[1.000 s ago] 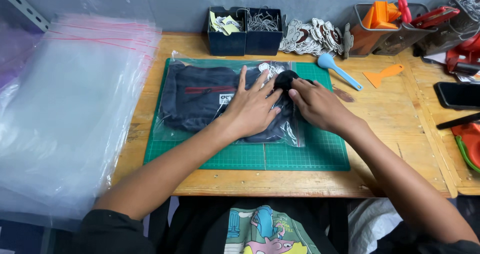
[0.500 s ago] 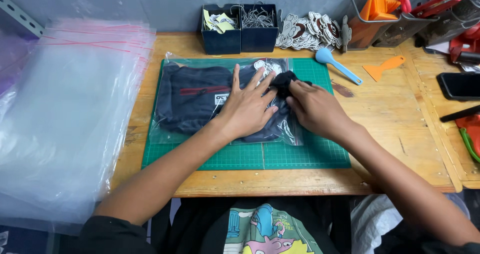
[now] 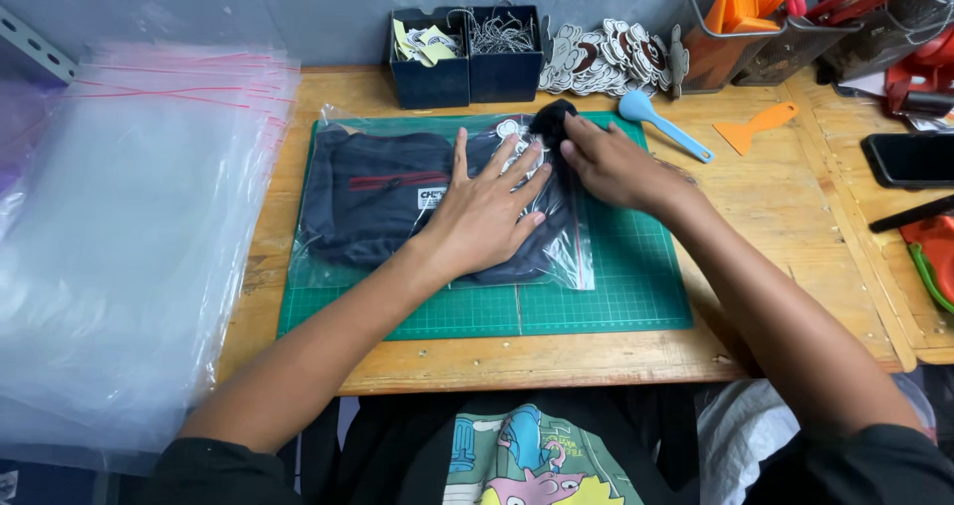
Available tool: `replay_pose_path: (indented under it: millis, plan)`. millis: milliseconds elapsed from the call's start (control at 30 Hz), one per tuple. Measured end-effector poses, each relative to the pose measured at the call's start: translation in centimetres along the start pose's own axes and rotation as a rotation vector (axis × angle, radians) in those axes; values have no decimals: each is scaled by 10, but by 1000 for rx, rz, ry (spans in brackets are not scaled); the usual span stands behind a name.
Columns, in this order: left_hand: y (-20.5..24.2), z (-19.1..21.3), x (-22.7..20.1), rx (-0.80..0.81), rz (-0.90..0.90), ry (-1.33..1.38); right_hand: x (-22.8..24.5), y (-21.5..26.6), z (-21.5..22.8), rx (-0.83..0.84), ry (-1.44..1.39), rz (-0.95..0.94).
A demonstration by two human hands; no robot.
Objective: The person folds the strap of a dark blue fanny pack and places it inside the main compartment. They then place the bag into a clear plastic zip-lock bag, seal it, and wipe the exterior of the bag with a black cloth.
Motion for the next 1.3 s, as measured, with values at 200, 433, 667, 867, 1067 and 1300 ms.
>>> replay_pose_path:
  millis: [200, 433, 667, 867, 1067, 1300]
  plan:
    - [0, -4, 0, 1, 18, 4, -16, -4, -15, -20, -5, -5]
    - [0, -10, 3, 3, 32, 8, 48, 88, 14, 4, 64, 35]
    - [-1, -3, 1, 44, 24, -11, 36, 61, 8, 42, 111, 18]
    - [-1, -2, 1, 22, 30, -10, -29, -15, -22, -17, 65, 3]
    - [0, -10, 5, 17, 38, -11, 37, 71, -8, -69, 32, 91]
    - [2, -10, 5, -45, -17, -119, 138, 198, 30, 13, -56, 180]
Point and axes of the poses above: each hand's wrist, its own y-axis away from the middle knuckle, its own z-axis out of the back of the hand, x = y × z, the point moved 3 cm from there along -y, towards the middle knuckle, and after that the axes turned 11 degrees about -x, right-handed, at the moved point
